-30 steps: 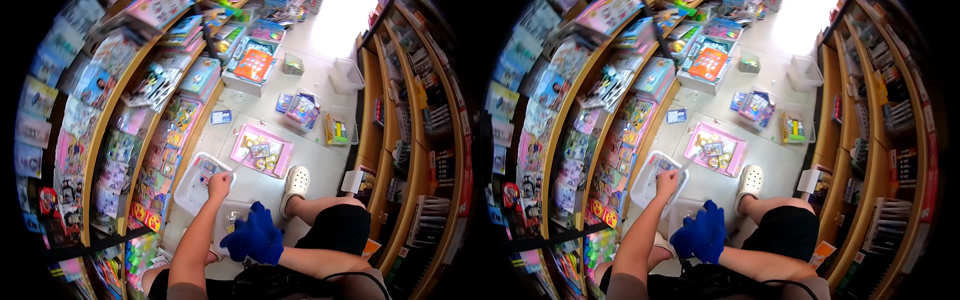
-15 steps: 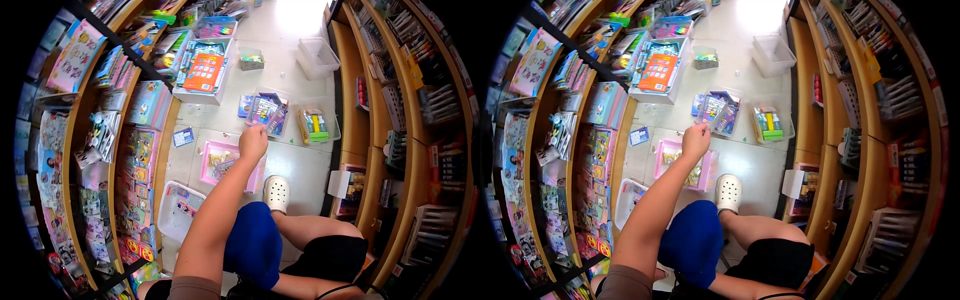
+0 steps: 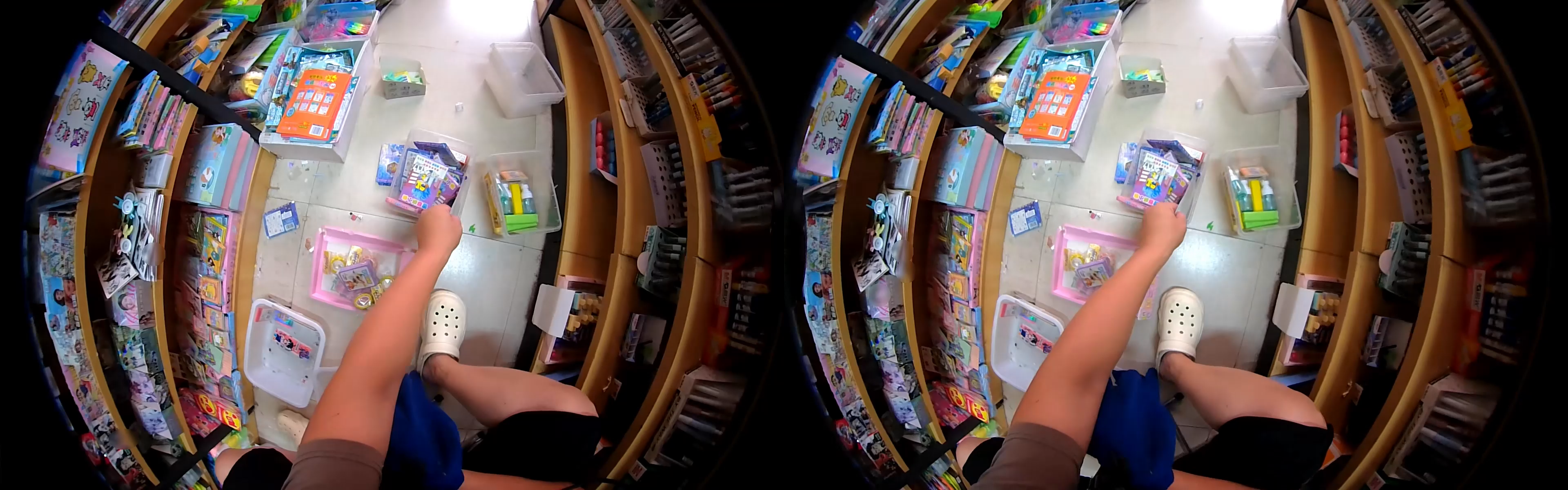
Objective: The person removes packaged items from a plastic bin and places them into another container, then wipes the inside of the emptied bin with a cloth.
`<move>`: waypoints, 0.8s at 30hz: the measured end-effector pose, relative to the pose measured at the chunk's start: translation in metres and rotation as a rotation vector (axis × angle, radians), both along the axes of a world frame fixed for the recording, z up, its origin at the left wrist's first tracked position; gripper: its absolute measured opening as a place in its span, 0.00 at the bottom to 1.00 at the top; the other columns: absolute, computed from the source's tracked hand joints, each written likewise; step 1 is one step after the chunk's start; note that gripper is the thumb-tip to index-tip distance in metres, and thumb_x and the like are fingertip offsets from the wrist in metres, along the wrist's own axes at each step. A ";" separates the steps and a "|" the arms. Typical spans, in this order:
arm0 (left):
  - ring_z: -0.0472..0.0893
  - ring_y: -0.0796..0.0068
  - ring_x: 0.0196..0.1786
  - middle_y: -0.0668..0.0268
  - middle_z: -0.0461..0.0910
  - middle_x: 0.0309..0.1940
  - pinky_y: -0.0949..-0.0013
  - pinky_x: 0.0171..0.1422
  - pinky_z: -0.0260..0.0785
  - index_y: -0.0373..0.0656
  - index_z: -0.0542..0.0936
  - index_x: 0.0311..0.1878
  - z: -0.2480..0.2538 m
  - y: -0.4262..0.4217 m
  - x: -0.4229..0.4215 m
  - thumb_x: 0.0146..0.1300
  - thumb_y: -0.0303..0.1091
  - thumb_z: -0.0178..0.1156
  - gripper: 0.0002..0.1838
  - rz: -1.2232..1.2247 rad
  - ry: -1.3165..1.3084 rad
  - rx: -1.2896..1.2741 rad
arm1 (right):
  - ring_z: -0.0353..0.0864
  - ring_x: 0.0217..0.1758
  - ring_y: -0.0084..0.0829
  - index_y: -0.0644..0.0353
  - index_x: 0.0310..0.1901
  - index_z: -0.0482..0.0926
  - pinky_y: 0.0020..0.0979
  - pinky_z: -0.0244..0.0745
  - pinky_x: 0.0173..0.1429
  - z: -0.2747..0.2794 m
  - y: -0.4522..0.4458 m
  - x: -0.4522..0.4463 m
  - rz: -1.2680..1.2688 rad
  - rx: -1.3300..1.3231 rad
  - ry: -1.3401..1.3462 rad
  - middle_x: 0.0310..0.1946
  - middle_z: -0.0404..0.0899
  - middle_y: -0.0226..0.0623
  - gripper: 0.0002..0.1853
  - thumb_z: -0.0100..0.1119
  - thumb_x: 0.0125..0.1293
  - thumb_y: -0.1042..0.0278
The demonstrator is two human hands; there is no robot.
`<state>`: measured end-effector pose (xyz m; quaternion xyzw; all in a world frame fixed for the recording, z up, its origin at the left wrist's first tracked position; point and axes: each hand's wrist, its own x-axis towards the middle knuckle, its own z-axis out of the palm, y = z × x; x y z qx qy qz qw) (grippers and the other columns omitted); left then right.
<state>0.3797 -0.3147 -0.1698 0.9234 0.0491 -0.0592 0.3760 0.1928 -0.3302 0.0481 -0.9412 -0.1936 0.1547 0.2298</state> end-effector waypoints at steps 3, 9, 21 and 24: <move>0.80 0.49 0.39 0.46 0.79 0.33 0.54 0.46 0.71 0.33 0.80 0.31 -0.002 -0.008 0.017 0.51 0.32 0.56 0.11 0.010 0.092 0.031 | 0.69 0.31 0.40 0.58 0.29 0.71 0.39 0.63 0.35 -0.003 0.001 0.006 0.026 -0.011 0.009 0.21 0.67 0.41 0.04 0.52 0.50 0.70; 0.79 0.47 0.43 0.48 0.80 0.36 0.52 0.48 0.70 0.28 0.65 0.57 0.022 -0.011 -0.001 0.51 0.39 0.67 0.35 0.096 0.172 -0.057 | 0.68 0.31 0.39 0.58 0.28 0.70 0.38 0.63 0.35 -0.007 0.012 0.007 0.102 -0.026 0.028 0.20 0.67 0.40 0.04 0.52 0.49 0.71; 0.78 0.73 0.30 0.64 0.77 0.25 0.70 0.34 0.69 0.39 0.75 0.34 -0.112 0.306 -0.258 0.55 0.28 0.58 0.04 0.914 0.152 -0.191 | 0.66 0.30 0.38 0.57 0.27 0.70 0.37 0.61 0.36 -0.005 0.066 -0.014 0.288 -0.121 -0.021 0.20 0.66 0.39 0.04 0.50 0.47 0.72; 0.79 0.68 0.30 0.62 0.79 0.26 0.66 0.35 0.70 0.40 0.75 0.33 -0.127 0.349 -0.308 0.54 0.30 0.60 0.06 0.956 0.281 0.175 | 0.66 0.31 0.39 0.57 0.29 0.71 0.37 0.62 0.37 -0.034 0.076 -0.031 0.293 -0.087 0.019 0.21 0.68 0.39 0.06 0.51 0.45 0.72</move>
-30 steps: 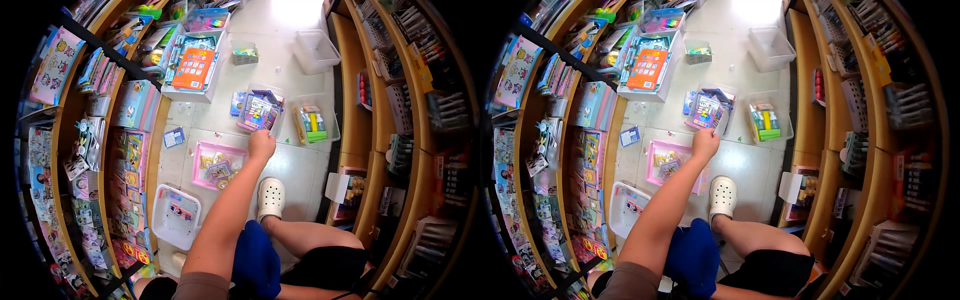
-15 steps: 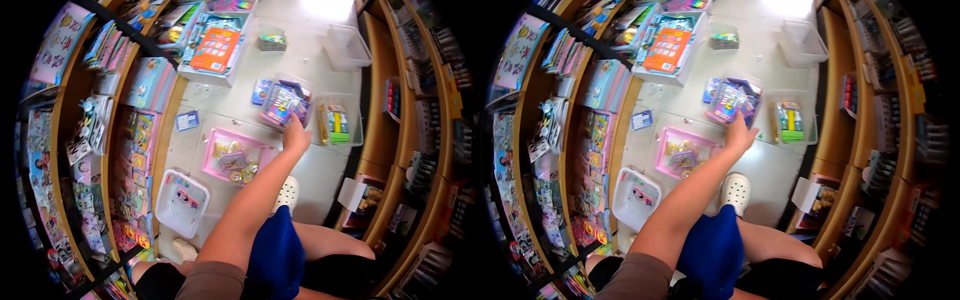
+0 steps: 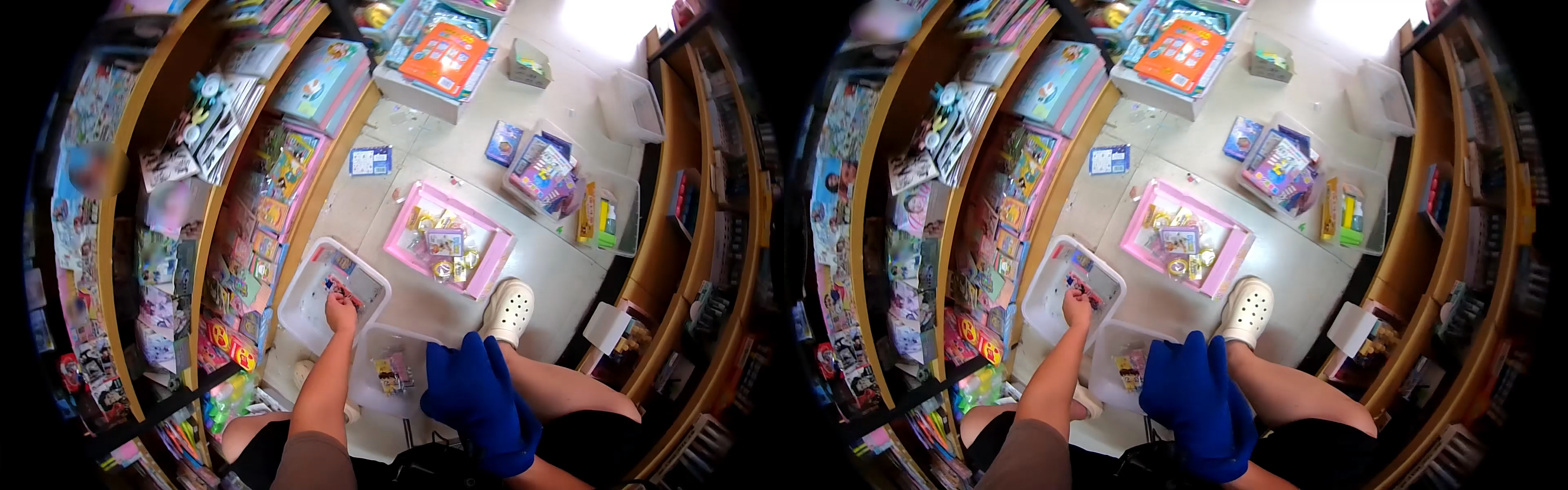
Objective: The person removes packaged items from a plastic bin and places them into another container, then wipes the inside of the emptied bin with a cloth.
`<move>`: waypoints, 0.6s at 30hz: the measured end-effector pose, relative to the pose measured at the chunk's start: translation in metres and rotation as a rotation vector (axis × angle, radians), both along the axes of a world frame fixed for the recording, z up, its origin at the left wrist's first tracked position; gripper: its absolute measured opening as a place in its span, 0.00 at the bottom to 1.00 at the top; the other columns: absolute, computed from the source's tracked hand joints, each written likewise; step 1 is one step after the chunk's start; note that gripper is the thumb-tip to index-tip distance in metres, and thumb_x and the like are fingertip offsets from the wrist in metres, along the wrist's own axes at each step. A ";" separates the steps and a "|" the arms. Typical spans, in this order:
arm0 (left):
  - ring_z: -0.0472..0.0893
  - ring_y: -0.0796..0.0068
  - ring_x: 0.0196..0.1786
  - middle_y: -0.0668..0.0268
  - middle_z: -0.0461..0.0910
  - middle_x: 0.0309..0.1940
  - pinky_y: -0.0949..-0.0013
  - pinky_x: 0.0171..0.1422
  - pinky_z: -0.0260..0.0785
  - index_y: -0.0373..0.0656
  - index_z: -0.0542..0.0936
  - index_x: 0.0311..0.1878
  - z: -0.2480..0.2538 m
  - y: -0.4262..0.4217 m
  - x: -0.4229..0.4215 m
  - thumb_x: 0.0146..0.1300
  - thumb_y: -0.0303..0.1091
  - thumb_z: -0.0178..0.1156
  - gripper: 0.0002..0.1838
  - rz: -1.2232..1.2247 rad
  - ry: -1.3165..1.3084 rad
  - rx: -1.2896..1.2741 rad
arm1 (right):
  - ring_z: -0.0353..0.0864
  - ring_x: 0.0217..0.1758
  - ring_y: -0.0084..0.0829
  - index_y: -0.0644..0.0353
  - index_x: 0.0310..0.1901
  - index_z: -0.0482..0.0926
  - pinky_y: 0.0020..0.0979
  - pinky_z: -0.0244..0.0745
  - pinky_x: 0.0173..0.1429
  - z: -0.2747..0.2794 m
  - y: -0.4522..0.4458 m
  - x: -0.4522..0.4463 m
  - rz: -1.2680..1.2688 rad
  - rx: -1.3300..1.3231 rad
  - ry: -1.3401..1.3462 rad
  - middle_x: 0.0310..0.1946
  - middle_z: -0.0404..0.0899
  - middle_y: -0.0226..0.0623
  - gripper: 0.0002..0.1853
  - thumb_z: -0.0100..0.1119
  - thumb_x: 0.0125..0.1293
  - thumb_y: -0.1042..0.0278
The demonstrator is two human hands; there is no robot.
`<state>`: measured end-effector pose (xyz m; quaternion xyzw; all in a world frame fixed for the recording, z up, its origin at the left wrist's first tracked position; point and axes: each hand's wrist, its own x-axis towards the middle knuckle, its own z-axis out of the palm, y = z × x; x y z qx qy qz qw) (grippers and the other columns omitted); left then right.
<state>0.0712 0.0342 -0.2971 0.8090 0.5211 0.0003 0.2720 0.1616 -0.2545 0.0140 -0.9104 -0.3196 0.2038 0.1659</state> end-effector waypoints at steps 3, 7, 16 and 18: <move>0.79 0.66 0.30 0.60 0.79 0.27 0.66 0.36 0.70 0.39 0.76 0.32 -0.015 0.004 -0.004 0.55 0.32 0.60 0.07 0.023 -0.146 -0.095 | 0.67 0.33 0.40 0.57 0.31 0.71 0.37 0.62 0.38 -0.008 0.020 -0.001 0.018 -0.040 0.043 0.22 0.68 0.39 0.10 0.54 0.44 0.70; 0.78 0.67 0.31 0.59 0.79 0.29 0.66 0.37 0.70 0.35 0.77 0.36 -0.007 -0.012 0.040 0.56 0.33 0.59 0.10 -0.029 -0.346 -0.152 | 0.67 0.34 0.40 0.56 0.33 0.71 0.37 0.62 0.38 -0.006 0.045 0.000 0.064 -0.060 0.096 0.23 0.67 0.39 0.11 0.55 0.43 0.70; 0.74 0.58 0.28 0.57 0.75 0.23 0.58 0.37 0.66 0.34 0.73 0.25 0.020 -0.031 0.052 0.54 0.38 0.59 0.14 0.022 -0.371 -0.131 | 0.65 0.34 0.40 0.56 0.33 0.69 0.36 0.62 0.39 0.005 0.079 -0.004 0.111 0.000 0.152 0.25 0.64 0.38 0.10 0.55 0.45 0.71; 0.73 0.57 0.27 0.54 0.75 0.21 0.59 0.34 0.65 0.34 0.72 0.22 0.017 -0.023 0.034 0.52 0.33 0.56 0.11 0.044 -0.346 -0.163 | 0.65 0.34 0.40 0.56 0.33 0.69 0.36 0.62 0.39 0.008 0.083 -0.005 0.102 0.027 0.169 0.26 0.64 0.38 0.10 0.55 0.45 0.71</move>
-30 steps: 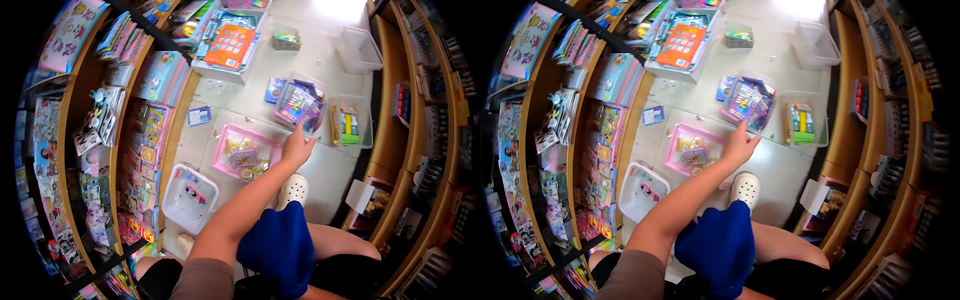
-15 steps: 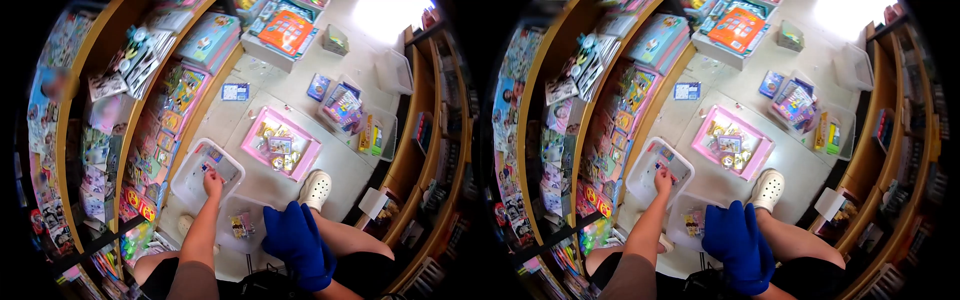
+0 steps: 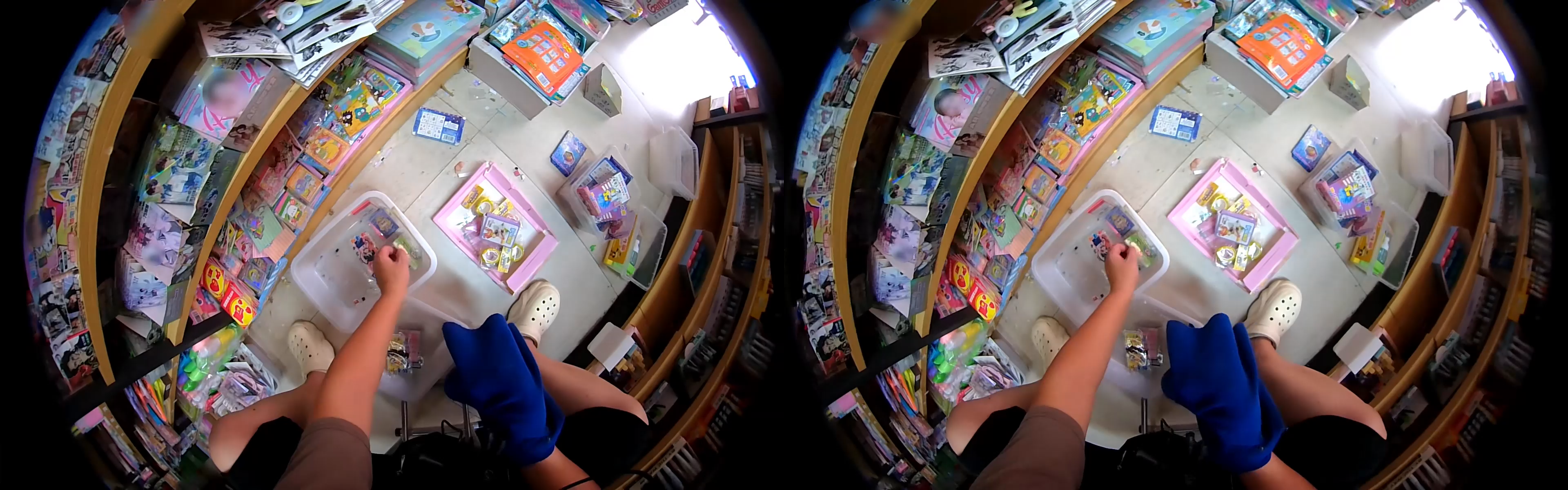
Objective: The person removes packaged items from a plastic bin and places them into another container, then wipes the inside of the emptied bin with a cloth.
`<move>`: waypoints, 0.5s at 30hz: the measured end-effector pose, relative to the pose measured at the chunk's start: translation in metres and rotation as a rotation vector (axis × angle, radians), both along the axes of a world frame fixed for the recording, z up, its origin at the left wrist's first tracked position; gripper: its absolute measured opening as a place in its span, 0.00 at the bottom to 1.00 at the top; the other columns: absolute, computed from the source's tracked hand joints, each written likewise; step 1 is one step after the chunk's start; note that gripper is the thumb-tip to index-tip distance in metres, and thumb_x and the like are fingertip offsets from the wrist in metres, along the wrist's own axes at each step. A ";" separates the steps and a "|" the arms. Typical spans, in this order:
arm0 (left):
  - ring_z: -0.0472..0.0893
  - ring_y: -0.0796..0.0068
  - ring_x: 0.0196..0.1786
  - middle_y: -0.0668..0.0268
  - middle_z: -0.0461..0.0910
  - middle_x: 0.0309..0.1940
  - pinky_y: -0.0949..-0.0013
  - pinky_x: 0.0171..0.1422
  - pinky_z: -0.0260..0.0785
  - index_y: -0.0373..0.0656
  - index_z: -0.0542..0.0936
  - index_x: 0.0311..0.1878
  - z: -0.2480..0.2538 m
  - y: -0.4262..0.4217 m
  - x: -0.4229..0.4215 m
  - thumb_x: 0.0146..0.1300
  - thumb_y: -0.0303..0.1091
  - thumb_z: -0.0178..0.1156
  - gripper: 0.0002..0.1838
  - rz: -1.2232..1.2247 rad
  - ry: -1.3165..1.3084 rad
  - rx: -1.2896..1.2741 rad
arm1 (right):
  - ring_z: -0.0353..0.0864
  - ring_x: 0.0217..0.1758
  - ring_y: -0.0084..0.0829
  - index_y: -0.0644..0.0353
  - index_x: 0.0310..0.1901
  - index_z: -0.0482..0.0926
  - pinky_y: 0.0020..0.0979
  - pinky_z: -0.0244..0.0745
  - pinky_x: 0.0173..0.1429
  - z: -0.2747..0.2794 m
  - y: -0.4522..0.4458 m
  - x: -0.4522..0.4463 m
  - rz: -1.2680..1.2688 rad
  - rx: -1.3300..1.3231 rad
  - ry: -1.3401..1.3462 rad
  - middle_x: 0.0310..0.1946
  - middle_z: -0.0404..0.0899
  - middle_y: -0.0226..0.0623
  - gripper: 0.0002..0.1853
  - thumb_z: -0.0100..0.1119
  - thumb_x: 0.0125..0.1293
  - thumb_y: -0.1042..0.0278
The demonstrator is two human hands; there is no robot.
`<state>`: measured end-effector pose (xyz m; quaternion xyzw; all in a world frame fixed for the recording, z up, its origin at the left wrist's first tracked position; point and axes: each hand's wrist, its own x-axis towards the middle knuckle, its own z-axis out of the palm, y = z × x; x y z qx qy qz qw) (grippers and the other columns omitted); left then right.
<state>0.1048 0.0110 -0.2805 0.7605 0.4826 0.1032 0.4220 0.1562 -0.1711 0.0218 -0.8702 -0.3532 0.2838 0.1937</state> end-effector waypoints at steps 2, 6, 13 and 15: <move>0.74 0.60 0.26 0.56 0.74 0.20 0.60 0.33 0.65 0.34 0.72 0.22 -0.014 0.010 -0.028 0.53 0.31 0.56 0.10 0.099 0.014 -0.042 | 0.64 0.34 0.40 0.55 0.33 0.68 0.36 0.62 0.39 0.005 0.003 0.000 -0.032 0.048 0.028 0.26 0.63 0.38 0.10 0.55 0.46 0.72; 0.73 0.74 0.27 0.65 0.73 0.21 0.66 0.31 0.65 0.36 0.72 0.24 0.014 0.025 -0.071 0.57 0.30 0.56 0.09 0.205 -0.061 -0.237 | 0.65 0.34 0.40 0.57 0.36 0.71 0.35 0.62 0.38 0.014 0.001 -0.007 -0.139 0.224 0.114 0.28 0.64 0.38 0.13 0.58 0.45 0.73; 0.71 0.84 0.30 0.73 0.72 0.28 0.77 0.35 0.67 0.43 0.72 0.31 0.095 0.018 -0.100 0.62 0.32 0.55 0.05 0.420 -0.268 -0.626 | 0.67 0.34 0.35 0.55 0.34 0.66 0.32 0.61 0.43 0.006 -0.015 -0.036 -0.432 0.600 0.589 0.27 0.65 0.34 0.08 0.55 0.54 0.69; 0.71 0.84 0.30 0.73 0.72 0.28 0.78 0.35 0.67 0.43 0.72 0.32 0.120 0.014 -0.100 0.62 0.32 0.55 0.05 0.410 -0.308 -0.627 | 0.67 0.33 0.33 0.56 0.36 0.67 0.32 0.62 0.42 0.004 -0.020 -0.043 -0.509 0.732 0.695 0.28 0.66 0.34 0.08 0.54 0.55 0.69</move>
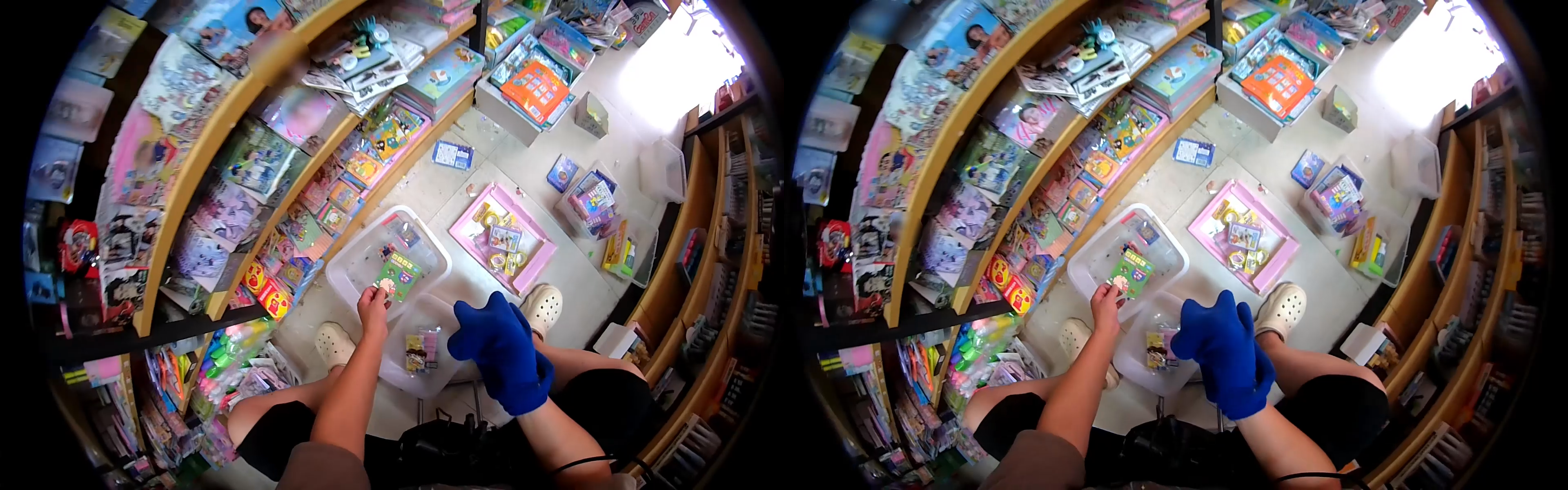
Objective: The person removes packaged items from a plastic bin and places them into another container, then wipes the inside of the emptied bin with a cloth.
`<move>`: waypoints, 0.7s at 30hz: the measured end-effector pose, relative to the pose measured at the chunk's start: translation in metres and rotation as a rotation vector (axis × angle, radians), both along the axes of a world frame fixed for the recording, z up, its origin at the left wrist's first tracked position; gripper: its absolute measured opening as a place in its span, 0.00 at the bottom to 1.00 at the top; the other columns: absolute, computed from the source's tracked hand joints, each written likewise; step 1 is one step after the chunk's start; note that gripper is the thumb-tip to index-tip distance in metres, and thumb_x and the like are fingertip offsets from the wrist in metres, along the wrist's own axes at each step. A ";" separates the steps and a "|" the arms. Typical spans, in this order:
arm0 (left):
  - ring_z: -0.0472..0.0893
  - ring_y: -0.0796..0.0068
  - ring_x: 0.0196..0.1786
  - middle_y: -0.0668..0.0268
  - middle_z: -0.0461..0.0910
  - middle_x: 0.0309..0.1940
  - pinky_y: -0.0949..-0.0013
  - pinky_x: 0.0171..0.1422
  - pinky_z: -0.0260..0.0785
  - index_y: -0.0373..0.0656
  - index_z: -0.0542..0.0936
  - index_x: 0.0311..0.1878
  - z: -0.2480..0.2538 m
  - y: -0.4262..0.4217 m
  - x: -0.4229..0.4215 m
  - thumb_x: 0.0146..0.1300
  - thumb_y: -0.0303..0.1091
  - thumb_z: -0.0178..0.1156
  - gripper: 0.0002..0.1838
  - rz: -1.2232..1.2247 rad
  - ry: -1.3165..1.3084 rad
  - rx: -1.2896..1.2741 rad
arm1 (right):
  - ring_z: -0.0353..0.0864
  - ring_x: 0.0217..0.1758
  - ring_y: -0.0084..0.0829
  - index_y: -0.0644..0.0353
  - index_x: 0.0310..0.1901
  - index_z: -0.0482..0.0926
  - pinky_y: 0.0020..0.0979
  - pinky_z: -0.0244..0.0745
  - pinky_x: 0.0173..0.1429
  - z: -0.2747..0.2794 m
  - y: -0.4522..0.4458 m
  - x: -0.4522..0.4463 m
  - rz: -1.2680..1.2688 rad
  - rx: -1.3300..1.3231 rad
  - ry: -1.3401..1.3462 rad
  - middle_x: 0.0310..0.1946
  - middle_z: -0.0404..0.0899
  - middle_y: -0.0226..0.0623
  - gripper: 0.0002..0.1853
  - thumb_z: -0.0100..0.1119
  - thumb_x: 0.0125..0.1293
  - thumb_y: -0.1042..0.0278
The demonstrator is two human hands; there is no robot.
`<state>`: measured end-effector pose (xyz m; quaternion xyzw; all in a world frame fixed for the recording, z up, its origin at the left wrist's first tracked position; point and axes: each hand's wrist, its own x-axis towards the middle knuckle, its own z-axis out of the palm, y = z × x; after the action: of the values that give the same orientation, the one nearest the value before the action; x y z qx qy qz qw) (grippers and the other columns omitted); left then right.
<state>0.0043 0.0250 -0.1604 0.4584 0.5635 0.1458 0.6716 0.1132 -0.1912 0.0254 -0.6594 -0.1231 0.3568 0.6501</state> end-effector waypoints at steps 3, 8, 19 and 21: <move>0.71 0.84 0.30 0.72 0.73 0.29 0.79 0.36 0.66 0.41 0.73 0.33 0.034 -0.006 -0.002 0.62 0.30 0.54 0.04 -0.030 -0.078 0.033 | 0.69 0.33 0.32 0.57 0.39 0.68 0.31 0.63 0.40 -0.001 -0.003 -0.007 -0.066 0.051 -0.064 0.28 0.67 0.34 0.09 0.52 0.57 0.70; 0.72 0.84 0.33 0.69 0.75 0.33 0.79 0.38 0.66 0.38 0.72 0.36 0.096 -0.030 -0.009 0.62 0.26 0.51 0.03 -0.284 -0.214 0.359 | 0.71 0.32 0.28 0.59 0.45 0.70 0.30 0.66 0.37 -0.005 0.004 -0.015 -0.175 0.015 -0.420 0.29 0.69 0.33 0.11 0.49 0.60 0.71; 0.71 0.75 0.51 0.61 0.75 0.44 0.74 0.60 0.59 0.37 0.71 0.49 0.247 -0.078 -0.014 0.71 0.36 0.40 0.15 -0.432 -0.275 0.420 | 0.65 0.55 0.27 0.60 0.65 0.52 0.27 0.62 0.59 0.017 0.045 -0.068 0.185 0.551 0.041 0.53 0.62 0.37 0.34 0.58 0.59 0.74; 0.69 0.74 0.54 0.61 0.72 0.49 0.74 0.61 0.57 0.37 0.70 0.53 0.241 -0.069 -0.009 0.72 0.39 0.40 0.17 -0.432 -0.231 0.563 | 0.64 0.58 0.27 0.59 0.66 0.50 0.25 0.60 0.61 0.028 0.049 -0.076 0.240 0.497 -0.108 0.56 0.61 0.36 0.34 0.55 0.61 0.76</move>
<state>-0.0045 -0.0440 0.0807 0.7141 0.3119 0.2007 0.5937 0.0370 -0.1426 0.0534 -0.4783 -0.3183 0.3545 0.7377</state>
